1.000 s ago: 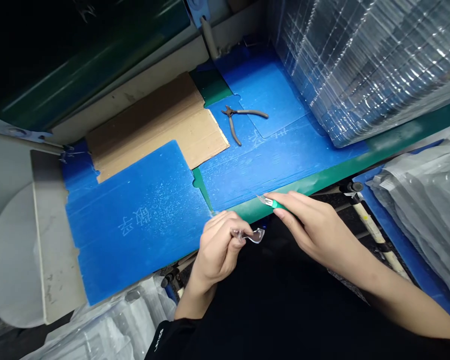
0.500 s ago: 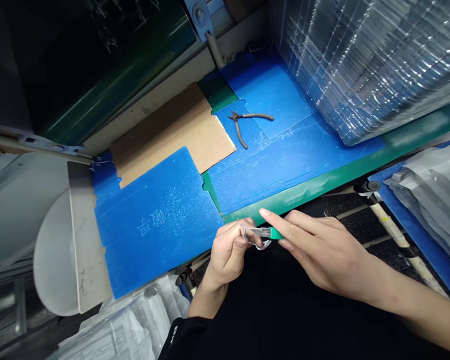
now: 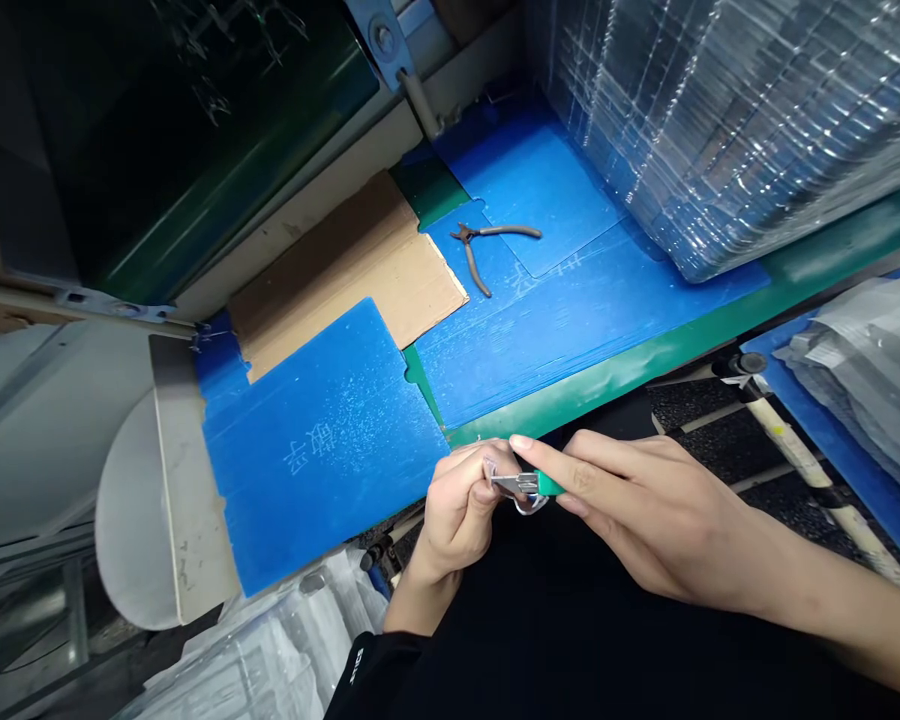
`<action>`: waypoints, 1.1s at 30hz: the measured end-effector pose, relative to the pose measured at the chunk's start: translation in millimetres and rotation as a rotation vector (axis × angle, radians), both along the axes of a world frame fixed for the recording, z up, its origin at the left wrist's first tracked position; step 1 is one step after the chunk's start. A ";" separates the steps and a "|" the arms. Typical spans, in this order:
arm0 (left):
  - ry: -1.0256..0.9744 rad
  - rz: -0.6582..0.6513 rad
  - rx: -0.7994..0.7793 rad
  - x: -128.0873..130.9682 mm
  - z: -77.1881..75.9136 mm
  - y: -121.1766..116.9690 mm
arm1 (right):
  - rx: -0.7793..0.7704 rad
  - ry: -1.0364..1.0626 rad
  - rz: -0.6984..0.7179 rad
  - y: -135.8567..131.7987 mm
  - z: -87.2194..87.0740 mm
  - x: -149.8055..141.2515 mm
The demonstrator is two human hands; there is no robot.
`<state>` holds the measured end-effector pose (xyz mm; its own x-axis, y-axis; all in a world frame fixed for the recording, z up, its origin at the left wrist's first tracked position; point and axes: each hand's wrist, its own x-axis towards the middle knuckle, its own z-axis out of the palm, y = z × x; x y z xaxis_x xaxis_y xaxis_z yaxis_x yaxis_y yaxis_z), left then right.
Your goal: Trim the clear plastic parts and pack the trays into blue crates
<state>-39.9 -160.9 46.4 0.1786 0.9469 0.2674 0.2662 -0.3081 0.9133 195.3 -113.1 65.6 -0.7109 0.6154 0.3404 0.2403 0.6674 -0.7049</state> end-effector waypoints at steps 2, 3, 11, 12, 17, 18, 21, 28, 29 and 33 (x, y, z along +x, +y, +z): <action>-0.013 -0.001 0.013 1.1 -0.1 0.5 | -0.006 0.001 -0.031 -2.3 1.0 -0.4; -0.019 -0.005 0.021 1.7 -0.1 0.9 | -0.012 -0.003 -0.048 -3.8 1.1 -0.7; 0.006 0.018 0.031 3.7 -0.4 0.6 | -0.120 0.027 -0.087 -11.1 0.0 -4.3; 0.004 0.018 0.028 3.8 -0.3 0.5 | -0.125 0.034 -0.080 -10.8 0.3 -4.3; -0.041 0.002 0.021 3.7 0.8 1.3 | -0.090 0.052 -0.068 -8.4 2.3 -2.5; -0.040 -0.002 0.019 3.5 0.8 1.2 | -0.081 0.056 -0.067 -8.1 2.7 -2.1; -0.005 -0.010 0.022 3.4 -0.4 0.2 | -0.072 0.052 -0.059 -7.4 3.4 -1.2; 0.102 0.091 0.080 4.2 -4.2 -2.4 | -0.090 0.044 -0.053 -7.5 2.8 -1.4; 0.093 0.073 0.075 3.4 -4.2 -2.2 | -0.088 0.042 -0.058 -8.1 3.0 -2.1; 0.021 0.042 0.067 1.3 -3.9 -1.5 | -0.090 0.038 -0.086 -11.0 4.1 -5.4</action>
<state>-38.6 -162.4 42.6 0.1449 0.9338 0.3271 0.2990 -0.3564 0.8852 189.9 -124.2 69.6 -0.6417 0.7029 0.3068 0.2660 0.5792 -0.7706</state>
